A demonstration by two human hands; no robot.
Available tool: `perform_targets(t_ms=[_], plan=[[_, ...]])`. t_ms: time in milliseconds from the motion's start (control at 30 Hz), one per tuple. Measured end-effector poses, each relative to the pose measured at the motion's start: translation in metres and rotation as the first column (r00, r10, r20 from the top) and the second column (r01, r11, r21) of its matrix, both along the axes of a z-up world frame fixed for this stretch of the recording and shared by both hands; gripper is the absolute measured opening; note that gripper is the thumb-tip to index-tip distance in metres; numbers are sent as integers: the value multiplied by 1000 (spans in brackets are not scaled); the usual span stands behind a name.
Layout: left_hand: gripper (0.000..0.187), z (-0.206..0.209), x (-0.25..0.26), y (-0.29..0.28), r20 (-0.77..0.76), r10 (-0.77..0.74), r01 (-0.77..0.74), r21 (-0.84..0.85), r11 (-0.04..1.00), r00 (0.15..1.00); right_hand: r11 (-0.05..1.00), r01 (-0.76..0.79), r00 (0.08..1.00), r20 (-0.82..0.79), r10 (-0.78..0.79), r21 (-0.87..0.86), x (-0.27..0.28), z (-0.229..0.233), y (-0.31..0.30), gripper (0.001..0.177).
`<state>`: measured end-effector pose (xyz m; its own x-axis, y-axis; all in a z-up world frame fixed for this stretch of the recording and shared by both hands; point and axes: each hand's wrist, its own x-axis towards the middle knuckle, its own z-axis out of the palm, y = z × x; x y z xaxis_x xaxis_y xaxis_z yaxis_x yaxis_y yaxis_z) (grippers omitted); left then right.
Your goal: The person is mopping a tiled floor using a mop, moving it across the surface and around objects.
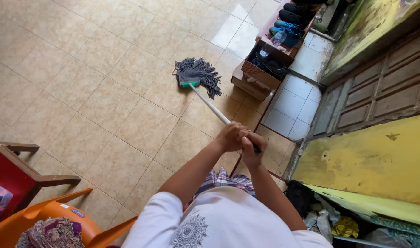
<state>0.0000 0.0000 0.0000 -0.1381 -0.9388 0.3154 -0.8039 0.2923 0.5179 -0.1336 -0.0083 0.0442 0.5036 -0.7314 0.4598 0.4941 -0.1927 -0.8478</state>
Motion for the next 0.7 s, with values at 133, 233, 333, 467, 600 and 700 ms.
perform_targets(t_ms=[133,233,333,467,600,700], plan=[[14,52,-23,16,-236,29,-25,20,999,971,995,-47,994,99,56,-92,-20,66,6,28],[14,34,-17,12,-215,54,-77,-102,992,975,992,-44,971,230,71,-119,-1,62,1,29],[14,-19,5,-4,-1,106,-102,-264,959,994,996,33,972,233,-12,-87,29,23,-4,31],[16,-58,41,-21,-85,176,-192,-247,950,981,980,88,995,-32,-95,-178,44,-8,-22,26],[17,-34,19,-22,87,146,-133,-142,981,985,991,122,987,-99,-126,-46,22,8,-11,23],[16,-1,-14,-4,-6,64,-65,-76,995,998,998,48,999,-26,-46,50,-10,35,1,25]])
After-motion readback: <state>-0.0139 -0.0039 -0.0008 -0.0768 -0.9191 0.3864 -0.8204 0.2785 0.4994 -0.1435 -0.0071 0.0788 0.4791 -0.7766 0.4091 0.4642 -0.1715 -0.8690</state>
